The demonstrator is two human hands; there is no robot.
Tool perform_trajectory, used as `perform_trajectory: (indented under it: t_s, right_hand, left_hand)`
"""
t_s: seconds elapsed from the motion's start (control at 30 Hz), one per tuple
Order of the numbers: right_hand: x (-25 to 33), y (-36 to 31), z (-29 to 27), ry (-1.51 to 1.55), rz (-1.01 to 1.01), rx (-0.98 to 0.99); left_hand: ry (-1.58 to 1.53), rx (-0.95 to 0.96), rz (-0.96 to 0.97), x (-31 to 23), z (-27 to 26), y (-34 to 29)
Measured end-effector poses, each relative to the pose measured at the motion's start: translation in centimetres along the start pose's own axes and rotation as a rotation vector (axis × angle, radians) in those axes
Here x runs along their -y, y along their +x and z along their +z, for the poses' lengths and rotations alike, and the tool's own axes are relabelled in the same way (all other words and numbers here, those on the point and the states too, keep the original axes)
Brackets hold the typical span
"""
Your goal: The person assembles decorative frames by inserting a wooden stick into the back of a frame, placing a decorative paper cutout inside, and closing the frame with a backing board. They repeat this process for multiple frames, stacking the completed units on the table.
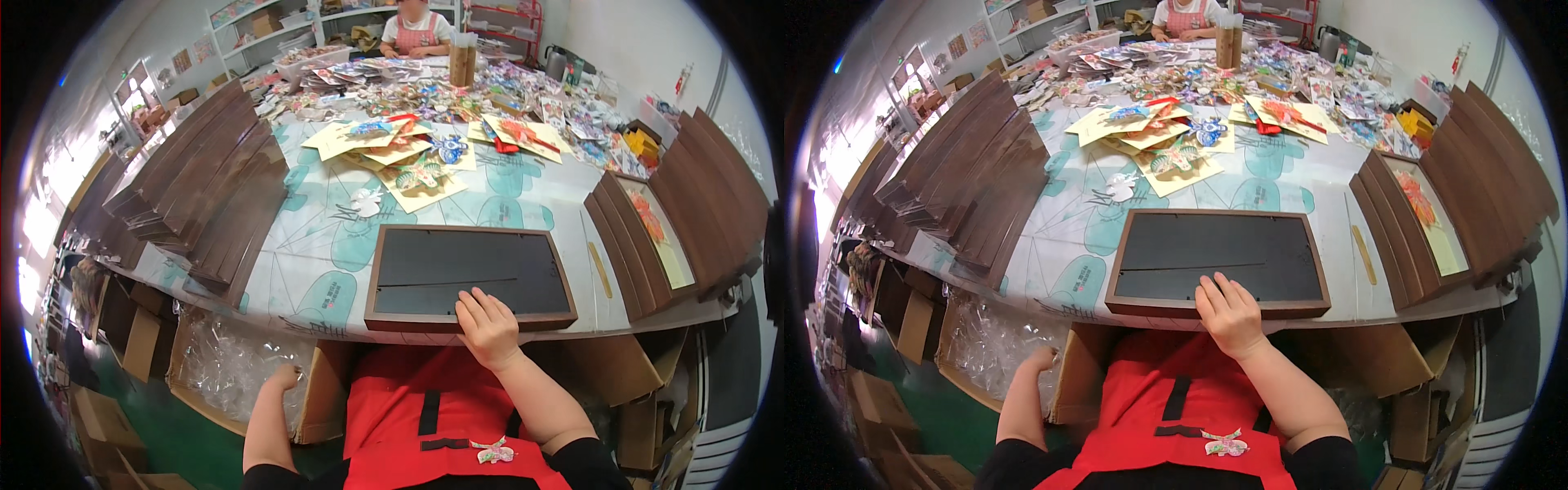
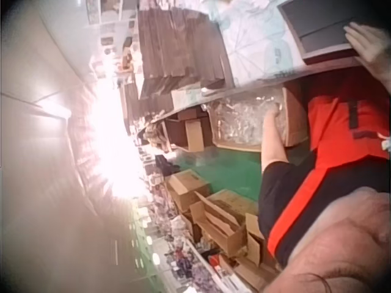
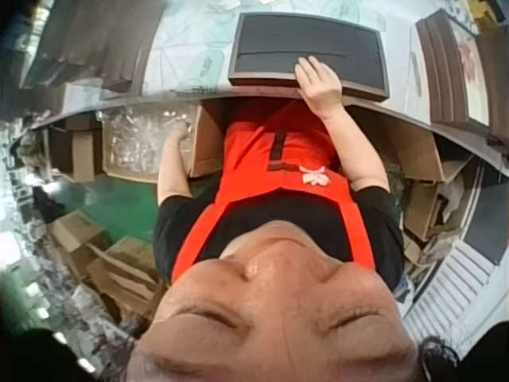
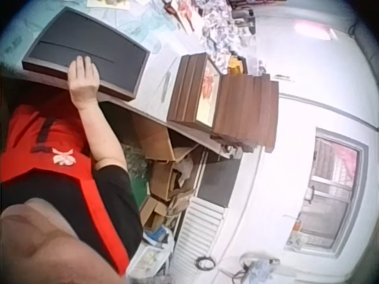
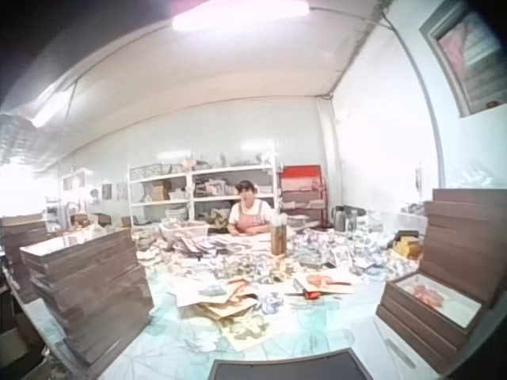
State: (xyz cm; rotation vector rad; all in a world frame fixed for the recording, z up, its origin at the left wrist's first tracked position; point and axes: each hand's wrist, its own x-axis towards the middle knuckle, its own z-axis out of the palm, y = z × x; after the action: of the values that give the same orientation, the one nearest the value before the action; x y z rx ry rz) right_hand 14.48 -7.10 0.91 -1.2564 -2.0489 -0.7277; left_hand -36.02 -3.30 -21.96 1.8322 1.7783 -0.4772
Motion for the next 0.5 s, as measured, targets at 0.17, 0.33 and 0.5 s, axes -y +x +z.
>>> perform_trajectory:
  t_s: [0.17, 0.33, 0.5]
  right_hand:
    - [0.1, 0.6, 0.6, 0.097, 0.021, 0.092]
    - [-1.0, 1.0, 0.0, 0.389, 0.09, 0.184]
    - [-5.9, -1.7, -1.7, 0.505, 0.472, -0.152]
  left_hand:
    - [-0.484, -0.609, -0.183, -4.9, -8.4, -10.4]
    - [-0.721, -1.107, 0.026, -7.1, -8.9, -11.1]
    - [-0.581, -1.225, 0.188, -13.0, -10.4, -11.9]
